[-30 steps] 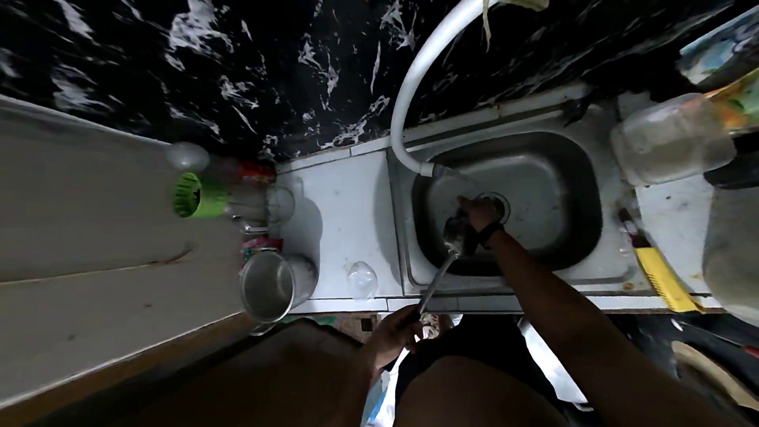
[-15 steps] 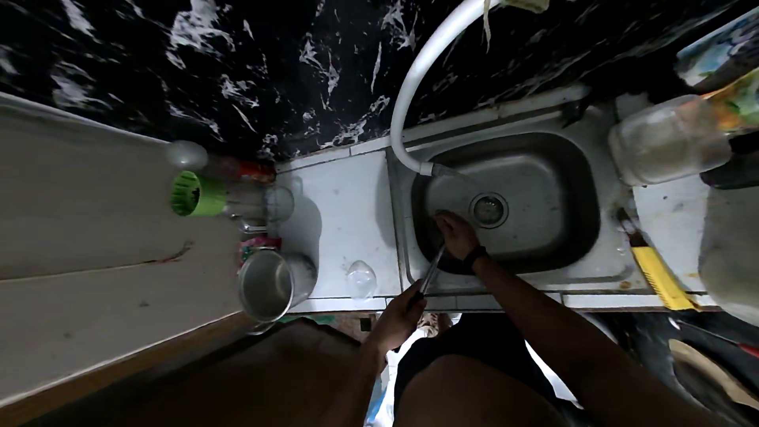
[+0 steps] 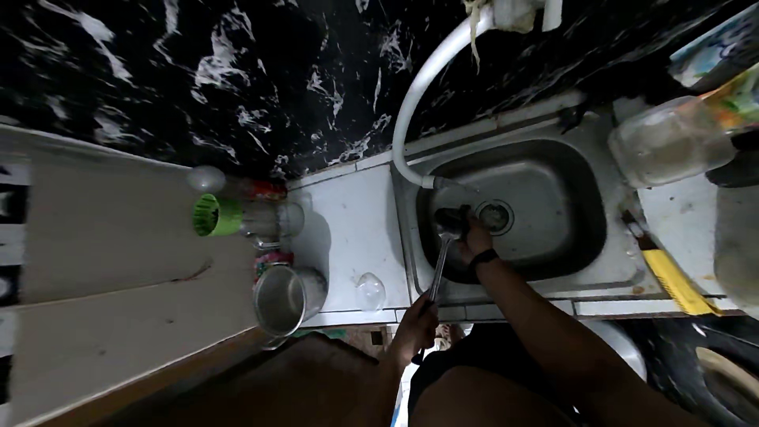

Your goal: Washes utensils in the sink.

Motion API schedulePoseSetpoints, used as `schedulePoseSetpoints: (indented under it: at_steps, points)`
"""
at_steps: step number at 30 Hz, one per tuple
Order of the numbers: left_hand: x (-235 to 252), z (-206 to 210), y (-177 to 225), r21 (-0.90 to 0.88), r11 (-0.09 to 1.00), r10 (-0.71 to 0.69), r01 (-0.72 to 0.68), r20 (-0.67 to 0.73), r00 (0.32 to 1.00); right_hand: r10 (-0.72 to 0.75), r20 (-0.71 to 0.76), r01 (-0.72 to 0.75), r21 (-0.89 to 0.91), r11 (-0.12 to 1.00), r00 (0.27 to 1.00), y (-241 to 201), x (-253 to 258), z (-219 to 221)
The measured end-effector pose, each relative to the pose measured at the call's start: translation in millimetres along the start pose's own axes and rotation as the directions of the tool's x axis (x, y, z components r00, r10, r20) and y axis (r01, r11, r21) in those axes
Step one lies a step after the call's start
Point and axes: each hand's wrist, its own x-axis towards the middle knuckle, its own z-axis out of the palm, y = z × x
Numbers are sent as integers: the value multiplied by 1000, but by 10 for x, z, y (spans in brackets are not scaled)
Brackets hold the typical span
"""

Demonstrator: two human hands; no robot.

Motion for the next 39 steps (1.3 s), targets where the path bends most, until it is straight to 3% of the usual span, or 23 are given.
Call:
schedulePoseSetpoints:
  at_steps: [2,4,7,10,15,20,23,27,29,31,34,37,39]
  points:
    - [63,32,8,-64,998,0,-1,-23,1000,20,28,-22,73,997,999,-92,-133,116]
    - [66,103,5,-65,998,21,-25,-64,998,15,44,-16,28,999,999,-69,-231,186]
    - [102,179,46,3,999,53,-53,-128,990,52,91,-60,79,995,994,114,-381,317]
    - [109,180,129,119,993,31,-13,-145,989,85,38,-89,122,989,996,106,-261,351]
    - [79,66,149,271,962,41,-8,-115,993,78,-37,-86,-290,953,996,9,107,187]
    - [-65,-92,166,322,947,45,-19,-73,996,14,75,46,-739,672,997,-177,198,-98]
    - [-103,-81,173,250,966,100,-72,-102,990,-78,108,131,-679,722,991,-410,243,-380]
    - [72,36,295,260,963,123,-72,-189,974,-21,264,197,-661,724,964,-520,75,-559]
    - [157,115,420,310,949,114,-52,-188,976,-33,356,310,-764,566,934,-523,-124,-507]
    - [186,158,497,293,955,96,-44,-166,981,-67,430,427,-842,330,900,-558,-287,-404]
    - [173,153,538,251,968,50,-26,-92,994,-180,551,567,-822,51,815,-586,-323,-304]
    - [132,140,577,284,958,48,-31,-53,997,-208,671,668,-738,-97,712,-590,-172,-257]
    - [129,99,634,324,945,64,-49,-38,997,-138,719,703,-695,-151,681,-613,-150,-170]
